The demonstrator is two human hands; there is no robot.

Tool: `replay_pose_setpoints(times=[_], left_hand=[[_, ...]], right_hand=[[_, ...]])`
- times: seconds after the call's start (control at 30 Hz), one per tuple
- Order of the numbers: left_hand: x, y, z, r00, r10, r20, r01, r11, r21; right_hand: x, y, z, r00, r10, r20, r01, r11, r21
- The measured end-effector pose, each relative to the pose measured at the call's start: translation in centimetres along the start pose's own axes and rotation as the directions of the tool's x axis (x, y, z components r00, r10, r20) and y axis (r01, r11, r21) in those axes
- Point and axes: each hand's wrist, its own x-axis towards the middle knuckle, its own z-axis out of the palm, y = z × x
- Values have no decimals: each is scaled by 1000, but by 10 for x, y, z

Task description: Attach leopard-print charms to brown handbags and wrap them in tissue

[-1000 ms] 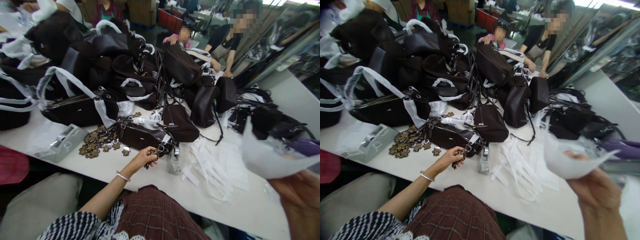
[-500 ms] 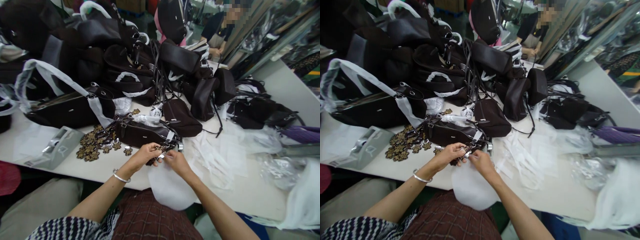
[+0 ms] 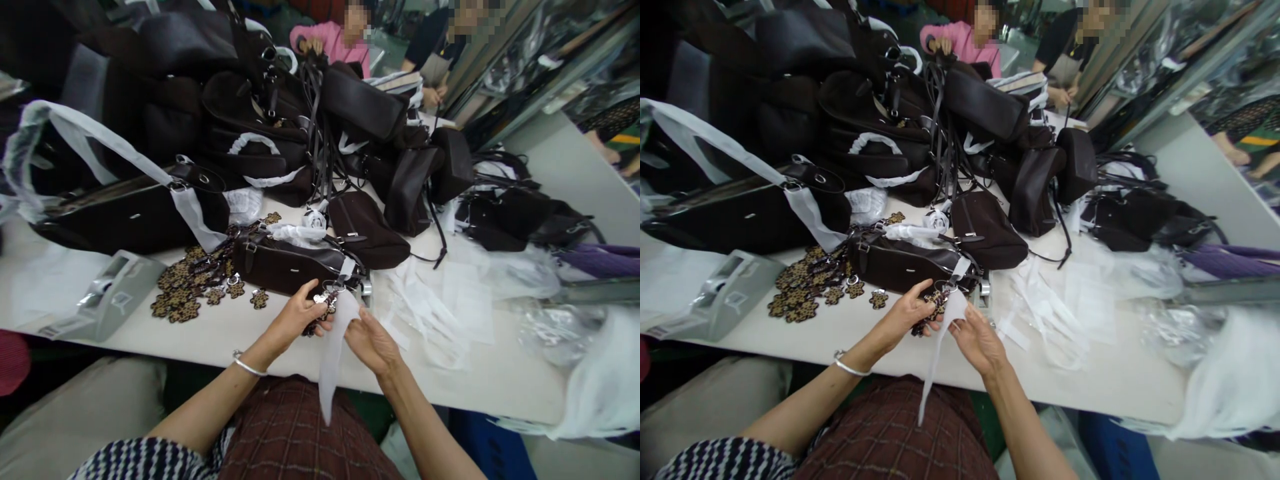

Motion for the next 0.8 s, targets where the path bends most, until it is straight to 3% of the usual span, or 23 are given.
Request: replay_pose_setpoints(times=[0.13,0.23,0.4,0.57,0.67,0.8], left_hand=[[3,-9,-1,999,20,-28,-20,1000,8],[4,-11,0,998,50,-36,-48,997,60],[3,-16,5,999,42,-4,-41,992,122],[-1,-20,9,995,53,-84,-30,967,252],[-4,-20,12,980,165,-111,-95,878,470],[-16,-18,12,922,371,-108,-136,573,808]], right_hand=[[-18,13,25,1000,12,17,-12,1000,4],[-16,14,37,999,30,-18,-29,999,18],[13,13,27,995,96,-40,-97,995,-25],[19,24,24,990,111,-92,-105,992,63],[20,30,31,971,34,-237,-3,992,130],[28,33,34,909,-74,-410,156,973,169]])
